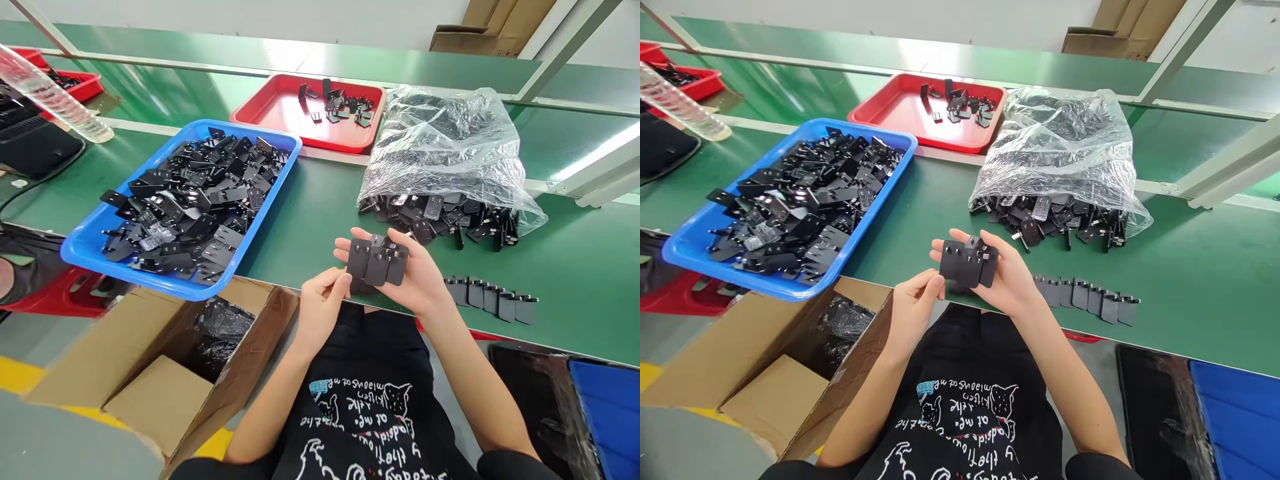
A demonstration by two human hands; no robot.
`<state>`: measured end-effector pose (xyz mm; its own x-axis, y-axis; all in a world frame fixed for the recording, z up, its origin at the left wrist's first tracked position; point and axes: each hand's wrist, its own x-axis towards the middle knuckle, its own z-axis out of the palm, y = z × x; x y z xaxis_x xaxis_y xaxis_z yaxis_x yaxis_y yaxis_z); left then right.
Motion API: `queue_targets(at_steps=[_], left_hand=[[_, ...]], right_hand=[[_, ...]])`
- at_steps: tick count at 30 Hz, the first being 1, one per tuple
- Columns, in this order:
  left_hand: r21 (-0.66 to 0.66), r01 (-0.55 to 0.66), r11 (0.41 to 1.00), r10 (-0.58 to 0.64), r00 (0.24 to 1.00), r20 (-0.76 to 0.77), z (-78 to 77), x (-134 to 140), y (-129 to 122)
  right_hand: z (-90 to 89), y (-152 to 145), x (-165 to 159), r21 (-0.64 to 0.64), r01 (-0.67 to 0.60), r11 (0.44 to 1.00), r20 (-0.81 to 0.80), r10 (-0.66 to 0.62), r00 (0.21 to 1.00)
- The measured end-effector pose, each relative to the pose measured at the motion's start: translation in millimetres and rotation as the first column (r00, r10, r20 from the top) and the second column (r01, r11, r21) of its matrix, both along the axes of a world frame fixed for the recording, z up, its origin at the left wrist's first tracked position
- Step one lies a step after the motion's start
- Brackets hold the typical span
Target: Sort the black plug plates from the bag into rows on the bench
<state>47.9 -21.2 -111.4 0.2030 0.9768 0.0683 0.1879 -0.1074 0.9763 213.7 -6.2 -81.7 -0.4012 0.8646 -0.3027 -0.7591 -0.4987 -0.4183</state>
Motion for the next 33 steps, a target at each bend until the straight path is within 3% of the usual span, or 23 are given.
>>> queue_targets(at_steps=[6, 9, 12, 16, 19, 24, 27, 33], left_hand=[[0.026, 0.009, 1.0, -0.01, 0.999, 0.043, 2.6, 0, -2], [0.026, -0.008, 1.0, 0.006, 0.998, 0.055, 5.2, 1, -6], [0.018, -0.054, 0.998, 0.054, 0.998, 0.029, 7.3, -2, -17], [0.004, -0.105, 0.994, 0.105, 0.994, -0.033, 9.8, -12, -36], [0.017, -0.106, 0.994, 0.106, 0.994, -0.038, 13.1, -16, -42], [0.116, -0.107, 0.987, 0.11, 0.994, -0.022, 21.7, -13, -33], [0.168, -0.118, 0.979, 0.116, 0.993, 0.022, 28.2, -10, -29], [0.286, -0.165, 0.944, 0.152, 0.986, 0.067, 41.9, -12, -35]], right_hand=[[9.8, -1, 0, -0.039, 0.016, 0.999, -0.006, -0.016, 1.0], [8.6, -8, -9, -0.156, 0.134, 0.979, -0.026, -0.139, 0.99], [-1.9, -37, -26, -0.37, 0.255, 0.893, -0.058, -0.296, 0.953], [-22.2, -96, -49, -0.627, 0.152, 0.764, -0.092, -0.266, 0.959], [-39.2, -135, -66, -0.699, 0.088, 0.71, -0.123, -0.241, 0.963], [-66.3, -169, -85, -0.564, -0.152, 0.812, -0.284, -0.018, 0.959], [-75.3, -176, -87, -0.496, -0.263, 0.828, -0.298, 0.122, 0.947], [-81.5, -180, -93, -0.413, -0.274, 0.869, -0.284, 0.163, 0.945]])
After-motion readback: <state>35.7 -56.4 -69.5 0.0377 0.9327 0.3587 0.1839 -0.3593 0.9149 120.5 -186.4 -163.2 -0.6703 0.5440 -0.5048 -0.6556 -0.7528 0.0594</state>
